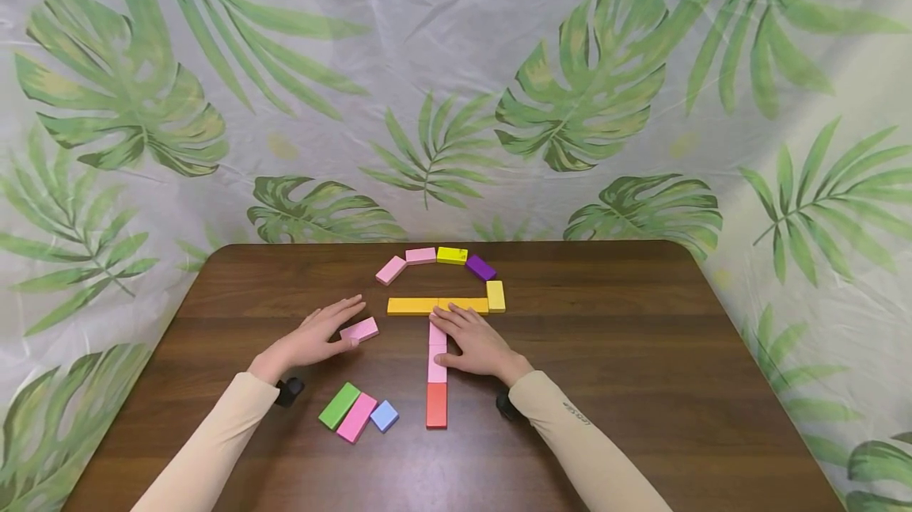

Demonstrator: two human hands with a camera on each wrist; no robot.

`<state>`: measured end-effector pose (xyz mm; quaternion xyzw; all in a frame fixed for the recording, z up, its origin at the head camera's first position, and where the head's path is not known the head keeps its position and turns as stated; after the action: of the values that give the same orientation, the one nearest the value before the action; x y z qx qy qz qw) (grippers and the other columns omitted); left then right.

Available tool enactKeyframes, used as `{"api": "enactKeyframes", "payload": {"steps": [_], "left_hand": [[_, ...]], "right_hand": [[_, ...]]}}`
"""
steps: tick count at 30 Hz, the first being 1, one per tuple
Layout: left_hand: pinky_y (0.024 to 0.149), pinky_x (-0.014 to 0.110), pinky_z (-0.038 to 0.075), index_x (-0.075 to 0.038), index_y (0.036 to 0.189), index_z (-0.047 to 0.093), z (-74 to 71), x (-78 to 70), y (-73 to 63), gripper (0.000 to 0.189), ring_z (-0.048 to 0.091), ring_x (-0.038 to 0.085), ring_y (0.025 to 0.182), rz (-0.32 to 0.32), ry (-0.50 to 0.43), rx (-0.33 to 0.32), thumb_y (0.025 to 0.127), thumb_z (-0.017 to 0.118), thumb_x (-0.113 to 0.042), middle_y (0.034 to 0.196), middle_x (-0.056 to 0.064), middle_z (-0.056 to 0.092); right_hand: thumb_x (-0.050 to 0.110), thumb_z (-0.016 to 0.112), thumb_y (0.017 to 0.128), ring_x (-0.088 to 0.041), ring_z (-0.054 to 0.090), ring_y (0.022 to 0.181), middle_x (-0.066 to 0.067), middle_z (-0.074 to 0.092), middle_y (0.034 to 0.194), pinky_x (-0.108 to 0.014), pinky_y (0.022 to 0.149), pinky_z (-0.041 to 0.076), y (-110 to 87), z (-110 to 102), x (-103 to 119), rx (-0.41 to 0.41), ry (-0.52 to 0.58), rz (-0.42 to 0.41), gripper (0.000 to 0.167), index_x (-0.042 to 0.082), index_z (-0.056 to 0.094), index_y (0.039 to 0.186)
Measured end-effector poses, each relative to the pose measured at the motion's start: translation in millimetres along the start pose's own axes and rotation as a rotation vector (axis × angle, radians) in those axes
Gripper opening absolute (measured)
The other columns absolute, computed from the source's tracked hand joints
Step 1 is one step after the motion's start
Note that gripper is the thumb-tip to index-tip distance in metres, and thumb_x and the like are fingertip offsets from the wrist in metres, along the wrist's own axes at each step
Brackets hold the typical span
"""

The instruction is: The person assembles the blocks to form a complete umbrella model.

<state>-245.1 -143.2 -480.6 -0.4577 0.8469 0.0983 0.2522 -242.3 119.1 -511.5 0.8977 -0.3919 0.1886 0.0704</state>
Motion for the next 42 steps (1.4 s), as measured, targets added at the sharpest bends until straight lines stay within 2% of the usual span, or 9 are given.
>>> {"api": "enactKeyframes", "payload": {"steps": [8, 14, 19, 25, 29, 42], "left_hand": [[0.104, 0.067, 0.014, -0.003, 0.144, 0.041, 12.6, -3.5, -24.9, 0.059, 0.025, 0.040, 0.138, 0.018, -0.011, 0.042, 0.093, 0.062, -0.026, 0.151, 0.017, 0.031], [0.105, 0.067, 0.015, -0.004, 0.143, 0.043, 18.9, -6.1, -30.2, 0.058, 0.027, 0.038, 0.138, 0.009, 0.024, 0.054, 0.093, 0.062, -0.026, 0.151, 0.017, 0.031], [0.105, 0.066, 0.017, -0.004, 0.143, 0.043, 20.7, -6.7, -31.0, 0.058, 0.029, 0.038, 0.137, -0.005, 0.035, 0.035, 0.093, 0.063, -0.024, 0.151, 0.017, 0.032], [0.103, 0.064, 0.022, -0.003, 0.144, 0.042, 20.7, -5.5, -26.7, 0.058, 0.030, 0.040, 0.135, -0.025, 0.023, 0.020, 0.094, 0.062, -0.024, 0.150, 0.018, 0.031], [0.099, 0.064, 0.026, -0.001, 0.144, 0.041, 18.8, -5.7, -20.5, 0.058, 0.031, 0.042, 0.133, -0.015, 0.035, 0.003, 0.094, 0.062, -0.022, 0.151, 0.019, 0.030], [0.097, 0.063, 0.026, -0.002, 0.145, 0.039, 19.3, -1.2, 5.3, 0.060, 0.032, 0.039, 0.132, -0.054, 0.053, 0.005, 0.094, 0.061, -0.024, 0.150, 0.018, 0.030]], "right_hand": [[0.045, 0.058, 0.092, -0.031, 0.017, 0.143, -0.009, 0.030, 0.154, -0.047, 0.114, 0.012, 0.4, 0.8, -1.6, 0.004, -0.002, 0.002, 0.073, 0.010, 0.031, 0.150], [0.046, 0.057, 0.092, -0.031, 0.017, 0.143, -0.009, 0.029, 0.154, -0.047, 0.113, 0.012, 0.5, 1.7, -2.3, 0.004, 0.000, -0.003, 0.074, 0.009, 0.031, 0.150], [0.046, 0.057, 0.092, -0.031, 0.016, 0.143, -0.009, 0.029, 0.154, -0.047, 0.114, 0.012, 0.3, 1.5, -2.2, 0.005, 0.000, -0.001, 0.074, 0.009, 0.031, 0.151], [0.045, 0.057, 0.092, -0.031, 0.017, 0.143, -0.009, 0.029, 0.154, -0.048, 0.113, 0.012, 0.4, 0.0, -0.9, 0.005, 0.008, 0.000, 0.074, 0.009, 0.031, 0.150], [0.045, 0.057, 0.092, -0.031, 0.016, 0.143, -0.009, 0.029, 0.154, -0.048, 0.113, 0.012, 0.4, -0.4, -0.4, 0.004, 0.013, -0.003, 0.074, 0.009, 0.031, 0.150], [0.045, 0.058, 0.091, -0.030, 0.017, 0.143, -0.009, 0.030, 0.154, -0.048, 0.113, 0.011, -0.1, 0.0, -0.9, -0.001, 0.016, -0.002, 0.074, 0.009, 0.031, 0.150]]}}
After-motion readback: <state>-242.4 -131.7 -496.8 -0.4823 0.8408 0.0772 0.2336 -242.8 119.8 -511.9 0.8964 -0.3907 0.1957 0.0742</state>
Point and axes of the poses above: each hand's wrist, its own y-axis towards the middle knuckle, its own z-axis out of the palm, x = y × z, the point moved 5 cm from there along y, towards the middle knuckle
